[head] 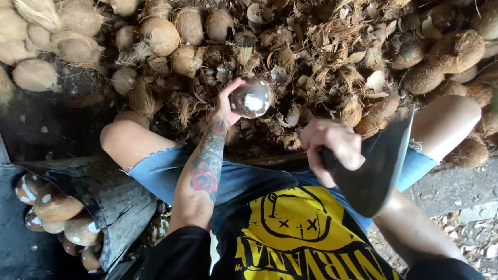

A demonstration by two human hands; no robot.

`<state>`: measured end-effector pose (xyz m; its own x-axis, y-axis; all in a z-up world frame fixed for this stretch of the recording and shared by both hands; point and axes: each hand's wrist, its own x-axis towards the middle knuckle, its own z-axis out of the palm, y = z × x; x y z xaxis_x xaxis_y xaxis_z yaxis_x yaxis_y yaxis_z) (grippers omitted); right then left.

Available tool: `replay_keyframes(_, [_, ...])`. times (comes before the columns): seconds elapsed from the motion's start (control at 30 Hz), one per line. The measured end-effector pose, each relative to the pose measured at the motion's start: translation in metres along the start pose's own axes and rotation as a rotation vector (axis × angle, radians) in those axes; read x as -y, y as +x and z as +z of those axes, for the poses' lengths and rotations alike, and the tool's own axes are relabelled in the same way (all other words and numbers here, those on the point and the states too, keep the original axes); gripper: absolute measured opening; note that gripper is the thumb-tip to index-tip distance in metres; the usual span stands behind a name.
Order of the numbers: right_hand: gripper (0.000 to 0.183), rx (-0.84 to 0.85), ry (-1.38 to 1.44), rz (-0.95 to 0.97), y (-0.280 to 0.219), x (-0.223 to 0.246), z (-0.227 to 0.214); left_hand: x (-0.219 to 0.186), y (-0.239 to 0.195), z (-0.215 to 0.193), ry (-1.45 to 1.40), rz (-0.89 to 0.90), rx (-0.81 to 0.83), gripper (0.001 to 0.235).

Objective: The person sits cross-legged on the ground and uses a large knife to peel the fibrous husk off a coconut. They rotate the coconut in their hands to remove the husk in strips, occasionally dipping the coconut into a white bucket of water to rinse it.

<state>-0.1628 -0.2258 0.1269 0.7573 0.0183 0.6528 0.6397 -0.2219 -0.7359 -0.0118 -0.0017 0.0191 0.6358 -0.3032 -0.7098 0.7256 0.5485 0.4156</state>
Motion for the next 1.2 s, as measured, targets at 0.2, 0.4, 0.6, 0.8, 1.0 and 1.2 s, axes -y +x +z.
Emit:
replay_keyframes(0.2, [0.049,0.726,-0.335,1.260,-0.051,-0.056,0.008,-0.018,0.008,-0.011,0.154,0.047,0.016,0.035])
replay_keyframes(0.4, [0.057,0.480,-0.093,1.200,-0.002,-0.001,0.020,0.013,0.017,-0.021,-0.363,0.092,-0.097,0.048])
replay_keyframes(0.6, [0.019,0.320,-0.110,1.048,0.051,0.023,0.015,-0.008,-0.009,-0.013,-0.353,0.033,0.040,0.054])
replay_keyframes(0.8, [0.010,0.115,-0.079,0.551,0.017,0.023,0.002,-0.021,-0.041,0.029,-0.277,-0.120,0.334,0.051])
replay_keyframes(1.0, [0.013,0.083,-0.137,0.483,-0.002,0.015,0.013,-0.020,-0.029,0.019,-0.348,0.009,-0.023,0.069])
replay_keyframes(1.2, [0.054,0.269,-0.380,0.215,-0.038,-0.052,0.042,-0.017,-0.006,-0.004,-0.110,-0.057,-0.173,0.094])
